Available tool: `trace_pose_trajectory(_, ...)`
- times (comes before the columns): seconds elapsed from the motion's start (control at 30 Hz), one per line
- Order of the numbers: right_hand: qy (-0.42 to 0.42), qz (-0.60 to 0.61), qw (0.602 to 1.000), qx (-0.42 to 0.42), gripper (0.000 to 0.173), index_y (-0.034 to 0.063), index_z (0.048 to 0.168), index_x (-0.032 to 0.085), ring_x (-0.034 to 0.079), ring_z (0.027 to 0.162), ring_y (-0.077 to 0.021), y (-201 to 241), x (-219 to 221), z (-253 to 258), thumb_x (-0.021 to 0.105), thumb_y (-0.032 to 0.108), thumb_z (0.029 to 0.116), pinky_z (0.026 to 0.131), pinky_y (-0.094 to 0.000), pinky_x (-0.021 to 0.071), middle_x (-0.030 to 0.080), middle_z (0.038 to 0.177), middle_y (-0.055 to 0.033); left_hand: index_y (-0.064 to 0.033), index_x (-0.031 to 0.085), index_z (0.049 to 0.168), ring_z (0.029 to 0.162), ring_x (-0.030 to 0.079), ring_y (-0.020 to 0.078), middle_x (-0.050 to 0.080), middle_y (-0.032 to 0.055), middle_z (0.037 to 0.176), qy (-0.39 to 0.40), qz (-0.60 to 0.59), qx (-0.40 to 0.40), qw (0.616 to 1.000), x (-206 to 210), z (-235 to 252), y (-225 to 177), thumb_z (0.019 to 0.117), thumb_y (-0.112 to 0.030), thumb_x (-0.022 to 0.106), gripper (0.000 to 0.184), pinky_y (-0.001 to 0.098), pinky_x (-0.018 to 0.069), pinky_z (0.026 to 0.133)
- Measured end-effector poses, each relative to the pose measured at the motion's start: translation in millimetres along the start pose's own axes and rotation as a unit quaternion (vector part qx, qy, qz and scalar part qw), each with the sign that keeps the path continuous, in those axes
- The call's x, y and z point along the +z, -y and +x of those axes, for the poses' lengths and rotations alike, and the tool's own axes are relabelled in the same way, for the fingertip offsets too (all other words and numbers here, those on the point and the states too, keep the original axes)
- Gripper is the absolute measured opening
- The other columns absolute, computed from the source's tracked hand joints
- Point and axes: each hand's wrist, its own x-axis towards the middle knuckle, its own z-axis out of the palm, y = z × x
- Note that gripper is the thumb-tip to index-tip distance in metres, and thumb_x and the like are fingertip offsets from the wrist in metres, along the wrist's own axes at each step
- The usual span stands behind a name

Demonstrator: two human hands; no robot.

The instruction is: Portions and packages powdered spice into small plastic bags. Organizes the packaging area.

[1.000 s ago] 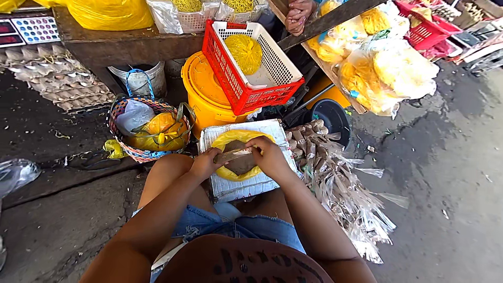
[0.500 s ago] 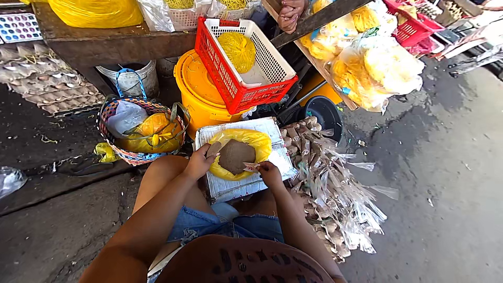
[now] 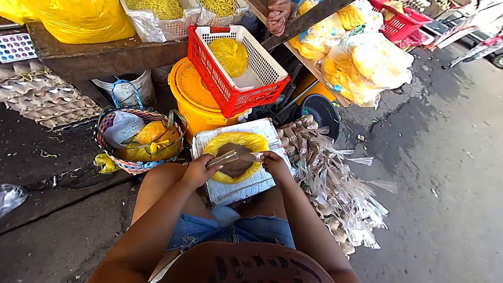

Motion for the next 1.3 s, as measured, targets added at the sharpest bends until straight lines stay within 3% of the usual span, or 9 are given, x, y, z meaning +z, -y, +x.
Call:
trace_pose_trajectory(0.2,0.011,0.020,0.999,-0.042,0.013,-0.0015,0.111,0.065,0.052,0.060,-0.0048,28.1,-20.6,-2.5,0.056,0.004,0.1031,0.055,-0.0195,0.0432,0.063,0.082,-0.0023,0.0042,0.066,0.115,0.102,0.066,0.0297,0.068,0.0208,0.110,-0.003,0.011,0.020,1.000,3.6,2.5,-1.2,0.0973,-0.042,0.068,0.049,0.0450,0.0514,0.095)
trace_pose_trajectory(0.37,0.075,-0.078,0.993,-0.051,0.017,-0.0028,0.115,0.064,0.055,0.068,-0.0057,29.5,6.4,2.9,0.055,0.006,0.1032,0.063,-0.0222,0.0467,0.063,0.091,-0.0051,0.0042,0.066,0.115,0.105,0.066,0.0300,0.067,0.0211,0.112,-0.007,0.014,0.031,0.999,4.2,-0.7,-1.1,0.0976,-0.041,0.068,0.049,0.0455,0.0511,0.097)
trace_pose_trajectory(0.6,0.065,-0.255,0.924,-0.276,0.026,0.0008,0.116,0.073,0.068,0.108,-0.0226,35.2,53.7,-19.1,0.052,0.007,0.1012,0.099,-0.0376,0.0527,0.073,0.113,-0.0152,0.0035,0.065,0.123,0.113,0.065,0.0301,0.067,0.0213,0.120,-0.009,0.006,0.037,0.999,5.3,-0.7,1.6,0.0945,-0.025,0.073,0.041,0.0441,0.0498,0.103)
trace_pose_trajectory(0.73,-0.010,-0.264,0.899,-0.349,0.025,-0.0002,0.114,0.073,0.072,0.102,-0.0245,45.5,41.7,-25.3,0.054,0.007,0.1009,0.093,-0.0390,0.0578,0.073,0.110,-0.0159,0.0053,0.065,0.124,0.117,0.064,0.0306,0.065,0.0229,0.124,-0.008,-0.007,0.012,1.000,0.3,0.3,-5.2,0.0955,-0.013,0.067,0.034,0.0421,0.0481,0.106)
trace_pose_trajectory(0.87,-0.056,-0.165,0.944,-0.279,0.024,-0.0043,0.117,0.068,0.068,0.084,-0.0119,52.5,8.5,-24.0,0.054,0.008,0.1018,0.077,-0.0297,0.0567,0.072,0.101,-0.0129,0.0075,0.065,0.120,0.112,0.064,0.0271,0.066,0.0236,0.120,-0.033,-0.063,0.005,0.997,-2.4,1.0,-8.3,0.0933,-0.007,0.068,0.031,0.0376,0.0491,0.102)
trace_pose_trajectory(0.97,-0.098,-0.106,0.969,-0.202,0.023,-0.0069,0.116,0.065,0.061,0.074,-0.0067,28.7,-8.4,-17.4,0.053,0.007,0.1025,0.070,-0.0245,0.0530,0.067,0.094,-0.0099,0.0059,0.065,0.115,0.100,0.065,0.0133,0.068,0.0155,0.110,-0.072,-0.167,-0.001,0.983,-1.3,1.8,-9.7,0.0895,-0.004,0.071,0.028,0.0287,0.0526,0.092)
trace_pose_trajectory(1.1,-0.081,-0.146,0.984,-0.069,0.027,-0.0061,0.125,0.064,0.067,0.086,-0.0226,-24.7,-4.0,-0.6,0.053,0.009,0.1052,0.081,-0.0395,0.0553,0.069,0.110,-0.0201,0.0043,0.060,0.116,0.077,0.063,0.0045,0.067,0.0031,0.095,-0.124,-0.318,-0.017,0.940,-12.2,8.3,-24.5,0.0889,-0.004,0.072,0.030,0.0228,0.0552,0.072)
trace_pose_trajectory(1.17,-0.079,-0.175,0.979,-0.069,0.035,-0.0021,0.136,0.061,0.069,0.099,-0.0315,-39.1,2.4,0.6,0.055,0.010,0.1037,0.089,-0.0446,0.0563,0.059,0.135,-0.0267,0.0042,0.058,0.120,0.075,0.062,0.0054,0.067,0.0014,0.093,-0.125,-0.369,-0.021,0.921,-22.2,18.0,-32.5,0.0965,-0.007,0.063,0.027,0.0229,0.0538,0.071)
trace_pose_trajectory(1.3,-0.172,-0.169,0.948,-0.209,0.038,-0.0035,0.134,0.062,0.067,0.085,-0.0317,-35.9,12.1,-15.2,0.061,0.011,0.0988,0.073,-0.0412,0.0572,0.052,0.135,-0.0338,-0.0023,0.051,0.130,0.077,0.064,0.0125,0.064,0.0068,0.096,-0.153,-0.503,-0.082,0.847,-51.2,39.4,-63.6,0.1135,-0.028,0.029,0.038,0.0245,0.0539,0.065)
